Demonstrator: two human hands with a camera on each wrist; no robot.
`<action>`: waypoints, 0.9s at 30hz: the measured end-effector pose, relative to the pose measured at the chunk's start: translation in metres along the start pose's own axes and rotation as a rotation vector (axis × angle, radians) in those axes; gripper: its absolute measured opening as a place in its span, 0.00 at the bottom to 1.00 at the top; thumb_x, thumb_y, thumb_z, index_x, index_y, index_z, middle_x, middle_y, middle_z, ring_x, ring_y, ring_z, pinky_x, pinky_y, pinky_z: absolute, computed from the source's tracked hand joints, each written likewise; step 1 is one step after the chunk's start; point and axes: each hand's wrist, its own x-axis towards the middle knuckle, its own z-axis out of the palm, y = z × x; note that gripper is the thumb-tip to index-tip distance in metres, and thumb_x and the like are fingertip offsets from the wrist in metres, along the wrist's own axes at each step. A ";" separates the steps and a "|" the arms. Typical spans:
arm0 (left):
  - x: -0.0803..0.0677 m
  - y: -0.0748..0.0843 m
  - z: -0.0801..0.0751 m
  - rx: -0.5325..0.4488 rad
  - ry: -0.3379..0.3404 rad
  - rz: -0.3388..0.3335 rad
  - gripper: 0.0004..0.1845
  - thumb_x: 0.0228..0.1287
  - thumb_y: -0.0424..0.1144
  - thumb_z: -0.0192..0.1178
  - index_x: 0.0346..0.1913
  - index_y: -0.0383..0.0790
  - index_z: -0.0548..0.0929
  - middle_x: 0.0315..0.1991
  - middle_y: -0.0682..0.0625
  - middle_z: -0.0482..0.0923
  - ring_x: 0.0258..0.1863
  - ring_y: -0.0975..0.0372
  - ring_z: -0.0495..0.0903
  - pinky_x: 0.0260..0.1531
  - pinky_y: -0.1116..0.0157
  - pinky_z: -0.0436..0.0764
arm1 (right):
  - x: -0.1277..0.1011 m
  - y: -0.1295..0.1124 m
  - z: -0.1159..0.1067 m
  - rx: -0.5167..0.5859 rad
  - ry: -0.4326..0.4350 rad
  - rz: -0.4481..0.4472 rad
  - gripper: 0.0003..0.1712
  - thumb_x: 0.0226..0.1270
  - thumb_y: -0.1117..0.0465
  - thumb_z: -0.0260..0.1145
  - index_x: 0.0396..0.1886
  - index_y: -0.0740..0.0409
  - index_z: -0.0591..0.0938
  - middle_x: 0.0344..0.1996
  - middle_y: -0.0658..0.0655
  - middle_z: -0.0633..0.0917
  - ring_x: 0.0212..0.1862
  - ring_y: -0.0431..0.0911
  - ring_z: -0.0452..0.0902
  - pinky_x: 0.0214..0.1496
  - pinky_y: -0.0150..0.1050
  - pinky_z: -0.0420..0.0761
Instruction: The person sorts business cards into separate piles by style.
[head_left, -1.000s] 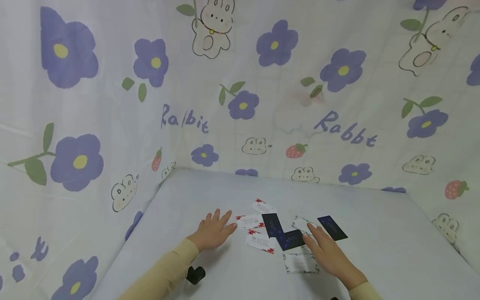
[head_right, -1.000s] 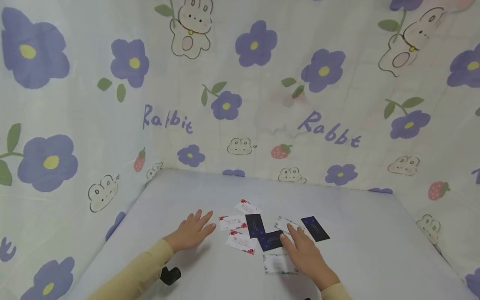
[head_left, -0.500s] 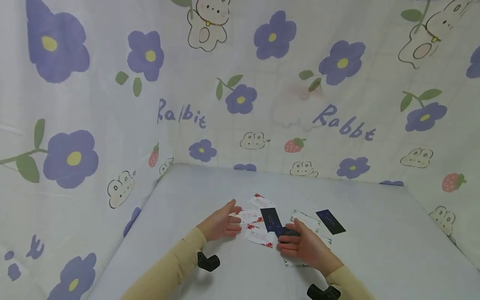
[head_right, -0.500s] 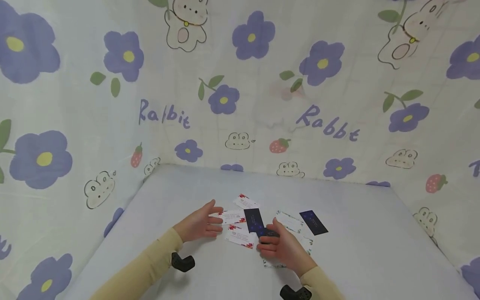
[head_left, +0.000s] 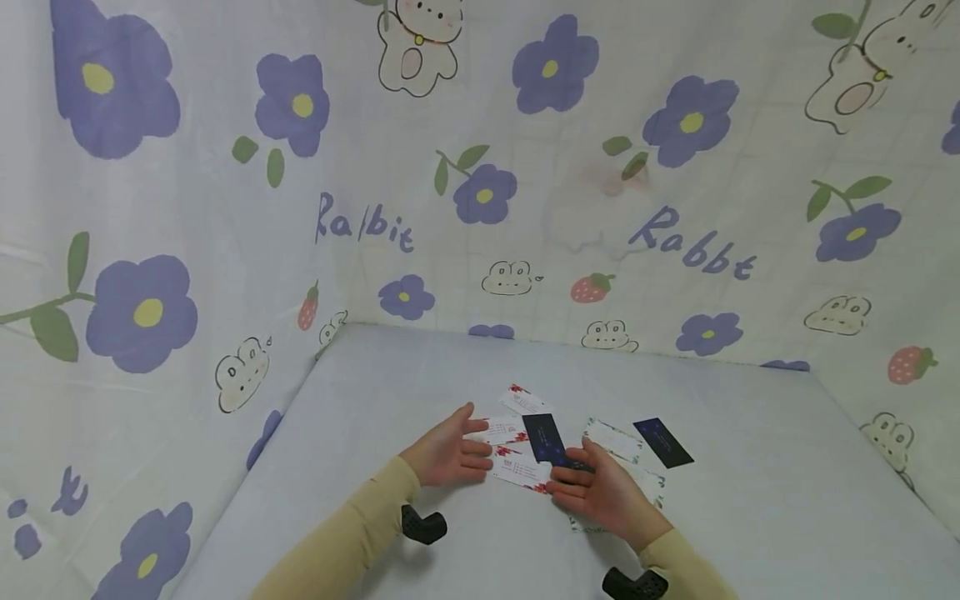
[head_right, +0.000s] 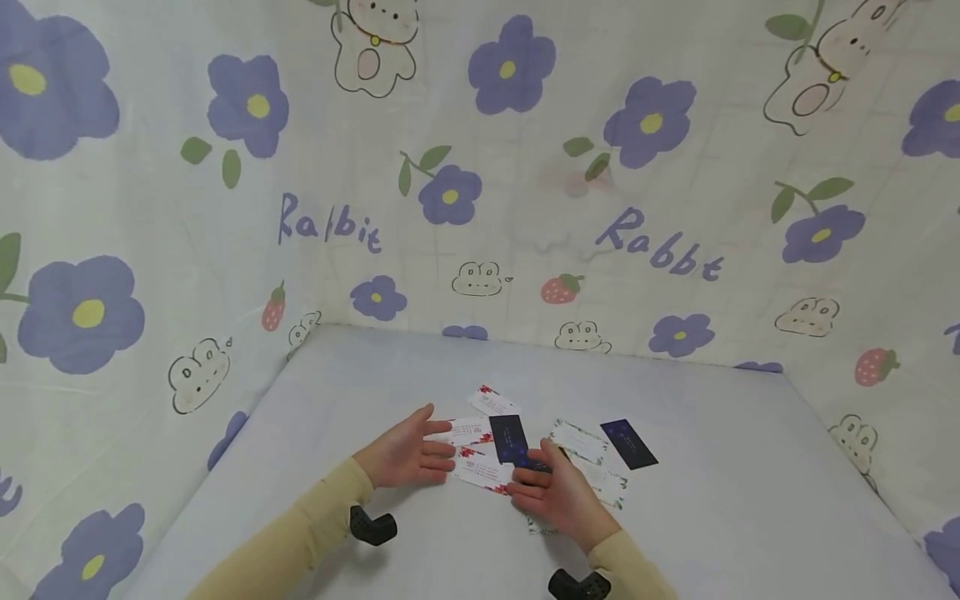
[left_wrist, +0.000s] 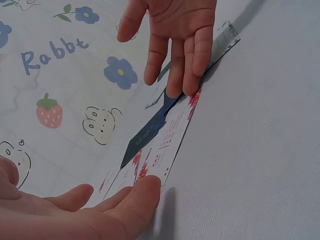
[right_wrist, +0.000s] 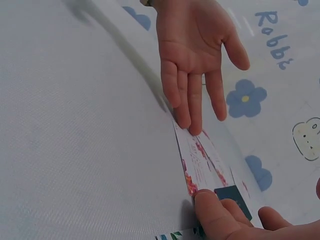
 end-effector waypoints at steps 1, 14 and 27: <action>-0.001 0.000 0.001 -0.004 0.003 0.000 0.45 0.79 0.67 0.35 0.81 0.33 0.51 0.76 0.22 0.55 0.74 0.32 0.63 0.75 0.39 0.63 | 0.000 0.000 0.000 0.004 0.008 0.001 0.43 0.84 0.41 0.36 0.79 0.72 0.48 0.72 0.83 0.61 0.71 0.74 0.67 0.77 0.63 0.63; -0.006 -0.004 0.006 0.003 0.028 -0.007 0.44 0.78 0.66 0.37 0.80 0.32 0.54 0.75 0.24 0.57 0.69 0.36 0.70 0.70 0.45 0.72 | -0.005 0.007 0.008 0.042 0.084 -0.003 0.42 0.82 0.39 0.43 0.76 0.70 0.55 0.60 0.74 0.73 0.50 0.57 0.85 0.47 0.38 0.84; -0.011 -0.004 0.011 0.128 0.062 0.022 0.44 0.78 0.66 0.38 0.78 0.31 0.57 0.74 0.25 0.61 0.56 0.44 0.78 0.52 0.58 0.80 | -0.019 0.011 0.028 -0.058 0.117 -0.001 0.37 0.81 0.43 0.47 0.74 0.67 0.59 0.64 0.73 0.75 0.44 0.48 0.86 0.44 0.38 0.84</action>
